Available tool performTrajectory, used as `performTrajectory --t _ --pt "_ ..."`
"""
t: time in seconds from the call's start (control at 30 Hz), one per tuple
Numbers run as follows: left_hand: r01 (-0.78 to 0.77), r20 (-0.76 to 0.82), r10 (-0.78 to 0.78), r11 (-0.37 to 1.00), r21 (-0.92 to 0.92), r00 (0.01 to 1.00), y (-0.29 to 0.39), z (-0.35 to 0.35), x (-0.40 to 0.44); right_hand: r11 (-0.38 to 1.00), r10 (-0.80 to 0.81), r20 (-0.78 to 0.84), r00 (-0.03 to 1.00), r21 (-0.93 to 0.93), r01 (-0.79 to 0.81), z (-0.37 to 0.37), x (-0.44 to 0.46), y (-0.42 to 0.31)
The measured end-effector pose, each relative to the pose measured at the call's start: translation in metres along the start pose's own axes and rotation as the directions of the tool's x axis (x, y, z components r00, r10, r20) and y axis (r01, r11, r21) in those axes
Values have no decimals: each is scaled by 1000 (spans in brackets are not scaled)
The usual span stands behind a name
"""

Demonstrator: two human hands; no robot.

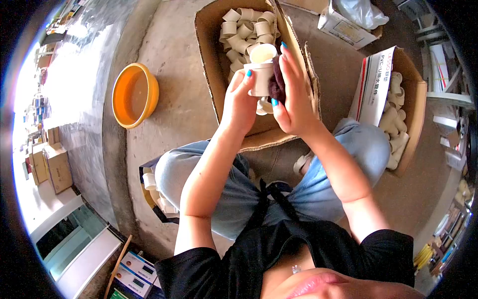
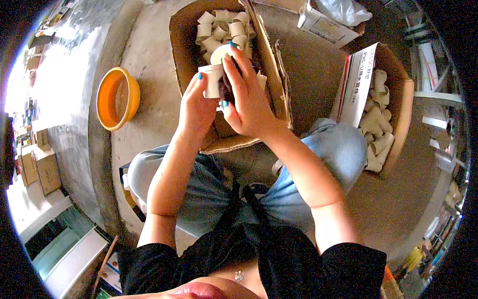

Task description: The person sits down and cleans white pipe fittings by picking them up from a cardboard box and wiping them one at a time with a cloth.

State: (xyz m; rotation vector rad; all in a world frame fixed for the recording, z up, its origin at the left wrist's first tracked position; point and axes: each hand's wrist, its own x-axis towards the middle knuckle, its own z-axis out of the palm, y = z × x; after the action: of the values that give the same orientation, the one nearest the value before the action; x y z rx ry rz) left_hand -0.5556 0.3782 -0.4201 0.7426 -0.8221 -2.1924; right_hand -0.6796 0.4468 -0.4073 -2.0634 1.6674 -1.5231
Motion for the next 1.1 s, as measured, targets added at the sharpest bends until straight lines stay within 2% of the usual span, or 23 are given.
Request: performTrajectory --t 0.07,0.1,0.13,0.2,0.27,0.33,0.43,0.47,0.53,0.57,0.67,0.77,0.87,0.9,1.0,1.03,1.07,1.1 --pt "3 -35 -4 999 -41 999 0 2 1 996 -69 -22 997 54 70 4 1 -1" --pt "-9 -57 6 998 -63 998 -2 5 -2 983 -114 45 992 153 106 2 2 -2" --pt "-22 -81 15 996 -85 997 -4 8 -4 994 -95 235 967 74 79 -7 6 -9" --pt "1 -48 -9 984 -176 999 -6 18 -9 982 -165 235 958 -52 182 -6 4 -4" --pt "-25 -4 24 984 -176 1000 -14 17 -6 972 -128 17 992 -197 129 -6 10 7" --pt "-55 37 59 991 -122 998 -12 16 -5 999 -11 -124 992 -41 6 -3 8 14" --pt "-2 84 13 992 -126 996 -10 14 -5 893 264 -184 947 418 -168 6 4 21" --pt "-2 99 12 995 -101 995 -10 14 -5 769 436 -120 892 565 -300 9 0 19" --pt "-3 125 10 999 -53 992 -10 17 -6 472 660 18 751 768 -432 11 -1 27" --pt "27 139 -15 996 -82 990 -8 19 -7 504 658 26 753 728 -465 10 -3 29" --pt "95 170 -87 995 -36 982 -4 13 -5 607 616 -104 781 694 -386 10 -1 23" --pt "18 162 -64 963 268 985 -1 4 3 675 584 -178 792 648 -353 6 -2 19" --pt "-58 38 46 913 404 998 5 11 0 727 557 -204 805 588 -354 6 -1 15" --pt "-23 -17 32 923 384 999 9 15 -2 745 522 -189 831 577 -337 4 -2 14" --pt "48 2 -51 942 333 999 6 6 2 875 425 -227 876 352 -333 5 -1 11" --pt "38 15 -44 954 298 999 5 7 1 889 405 -298 864 348 -297 9 0 13" --pt "29 28 -38 965 261 999 3 9 0 937 343 -320 883 186 -297 8 1 11" --pt "21 39 -31 974 224 999 2 10 -1 952 304 -337 891 142 -271 11 0 12"
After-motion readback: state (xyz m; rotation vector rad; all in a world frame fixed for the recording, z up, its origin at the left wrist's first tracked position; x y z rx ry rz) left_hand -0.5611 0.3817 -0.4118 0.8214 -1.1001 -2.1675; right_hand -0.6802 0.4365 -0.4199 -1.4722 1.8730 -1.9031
